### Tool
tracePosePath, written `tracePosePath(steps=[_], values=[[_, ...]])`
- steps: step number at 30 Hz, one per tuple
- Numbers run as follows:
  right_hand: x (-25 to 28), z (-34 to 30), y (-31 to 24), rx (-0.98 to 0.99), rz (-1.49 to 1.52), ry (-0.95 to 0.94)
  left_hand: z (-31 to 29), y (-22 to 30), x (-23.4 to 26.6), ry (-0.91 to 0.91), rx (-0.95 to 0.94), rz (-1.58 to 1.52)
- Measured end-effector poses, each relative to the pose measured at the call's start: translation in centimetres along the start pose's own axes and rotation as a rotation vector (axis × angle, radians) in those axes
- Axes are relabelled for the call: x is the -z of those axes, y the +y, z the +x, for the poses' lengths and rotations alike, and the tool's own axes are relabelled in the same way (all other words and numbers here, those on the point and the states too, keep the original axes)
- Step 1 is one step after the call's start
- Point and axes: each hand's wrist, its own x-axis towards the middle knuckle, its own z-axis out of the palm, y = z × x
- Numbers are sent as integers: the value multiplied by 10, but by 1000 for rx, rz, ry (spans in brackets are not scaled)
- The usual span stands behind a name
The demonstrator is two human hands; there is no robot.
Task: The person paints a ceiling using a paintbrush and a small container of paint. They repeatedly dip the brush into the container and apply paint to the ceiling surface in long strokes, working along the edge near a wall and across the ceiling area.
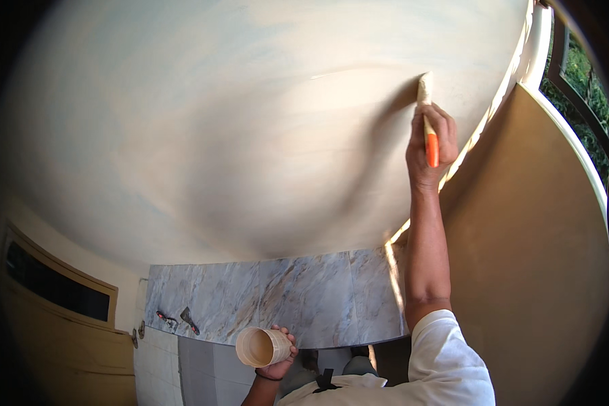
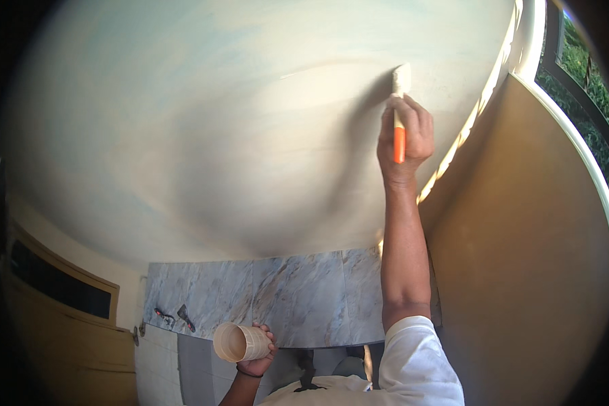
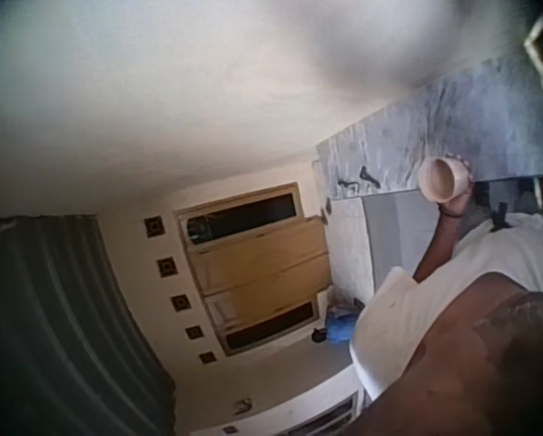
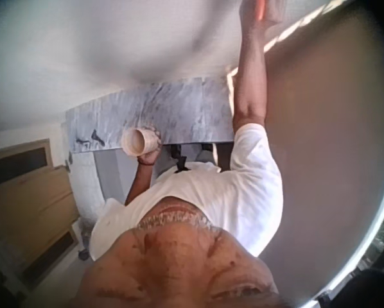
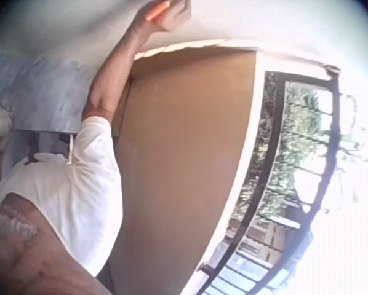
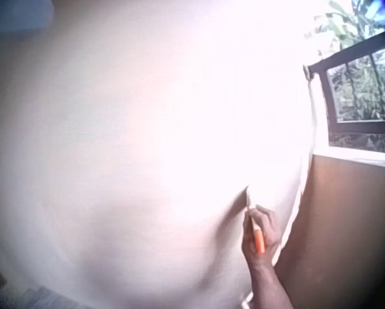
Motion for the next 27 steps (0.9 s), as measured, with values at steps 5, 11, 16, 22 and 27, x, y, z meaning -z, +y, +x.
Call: tracePosePath(steps=[5,11,16,22,27], values=[[-21,-35,-81,89,520,-339,8,-49,-3,22,56,14],[30,22,68,-513,558,-48,2,-74,-17,-15,67,55],[80,66,143,-496,280,202,-11,-69,-3,3,62,29],[18,33,42,68,-11,-85,-7,-72,-5,46,82,35],[7,18,-18,45,447,-290,4,-78,-15,15,105,70]])
